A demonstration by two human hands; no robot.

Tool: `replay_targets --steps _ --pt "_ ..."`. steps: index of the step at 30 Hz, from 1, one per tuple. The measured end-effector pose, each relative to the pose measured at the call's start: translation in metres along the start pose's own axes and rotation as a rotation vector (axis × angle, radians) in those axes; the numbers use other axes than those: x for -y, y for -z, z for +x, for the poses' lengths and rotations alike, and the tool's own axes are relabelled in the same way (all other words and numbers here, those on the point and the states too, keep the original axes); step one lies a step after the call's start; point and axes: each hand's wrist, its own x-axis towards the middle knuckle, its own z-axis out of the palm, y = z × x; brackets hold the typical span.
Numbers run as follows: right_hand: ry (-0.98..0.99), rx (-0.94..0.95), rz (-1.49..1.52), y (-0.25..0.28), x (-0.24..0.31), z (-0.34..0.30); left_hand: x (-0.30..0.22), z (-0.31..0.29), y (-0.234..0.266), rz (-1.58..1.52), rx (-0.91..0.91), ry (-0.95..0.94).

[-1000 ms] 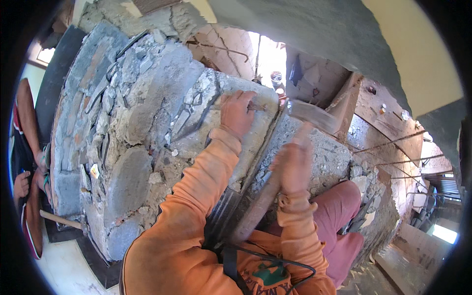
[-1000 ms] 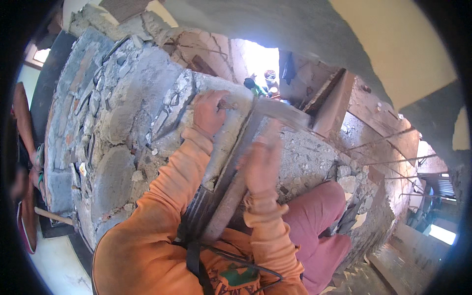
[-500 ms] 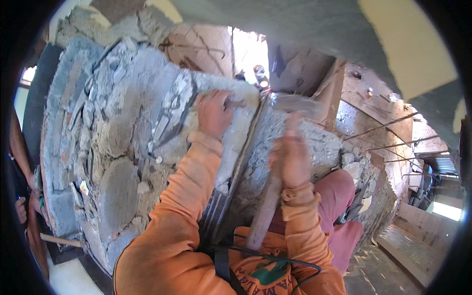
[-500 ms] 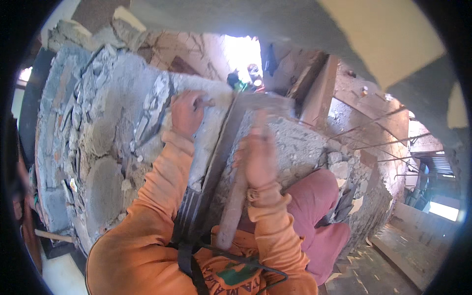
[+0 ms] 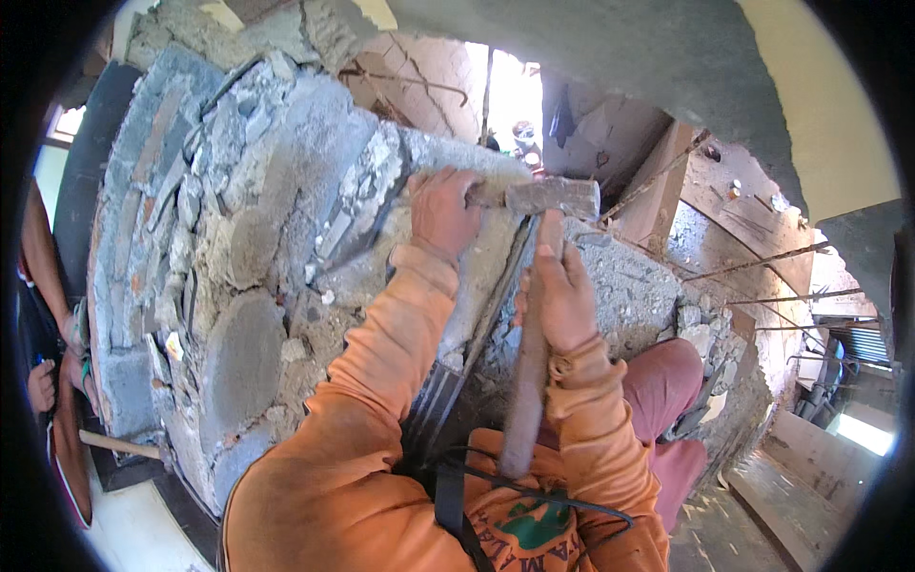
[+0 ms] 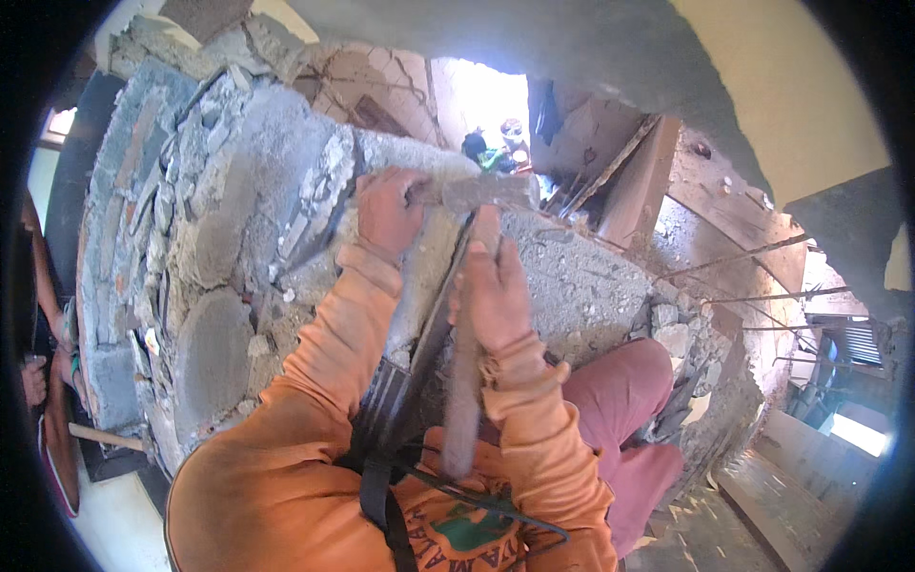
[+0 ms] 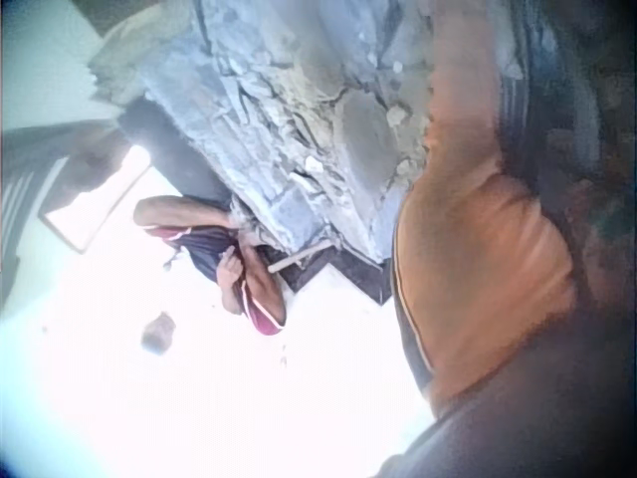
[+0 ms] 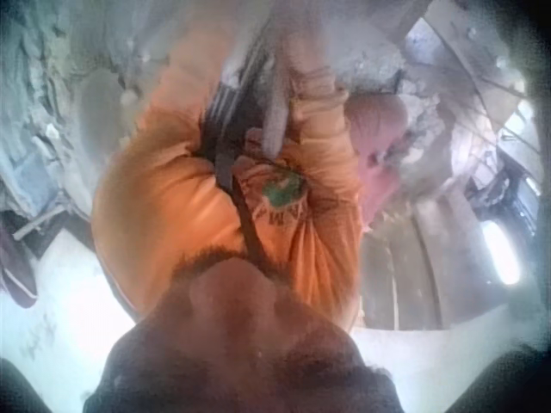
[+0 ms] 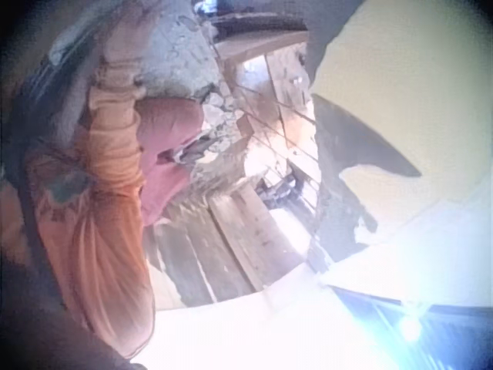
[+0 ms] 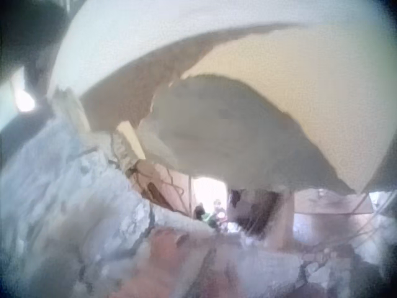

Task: The person uses a hammer and a chisel to break pieces of concrete from a structure.

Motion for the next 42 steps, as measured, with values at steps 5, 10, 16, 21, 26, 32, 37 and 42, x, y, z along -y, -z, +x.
replay_targets --steps 5,10,16,21,26,32,37,42 --pt "0.115 0.057 -0.059 -0.008 -0.004 0.004 -0.004 0.006 -0.001 0.003 -0.019 -0.06" --pt "0.072 -0.013 0.092 0.022 0.013 -0.013 -0.003 0.001 0.009 0.013 0.049 -0.008" --pt "0.122 -0.061 0.155 0.048 -0.001 -0.02 0.009 0.013 0.011 -0.024 0.246 -0.09" --pt "0.11 0.003 0.224 0.057 -0.009 -0.032 0.002 0.02 0.022 0.16 0.413 -0.086" --pt "0.082 0.032 0.223 0.062 -0.012 -0.022 -0.005 0.029 0.032 0.306 0.574 -0.121" --pt "0.106 0.027 0.234 0.074 -0.032 -0.023 -0.012 0.041 0.044 0.414 0.631 -0.482" --pt "0.05 -0.074 0.231 0.094 -0.038 -0.029 -0.014 0.012 0.028 0.55 0.436 -0.264" --pt "0.133 -0.059 0.148 0.1 -0.026 -0.03 -0.019 -0.015 0.014 0.301 0.164 -0.006"
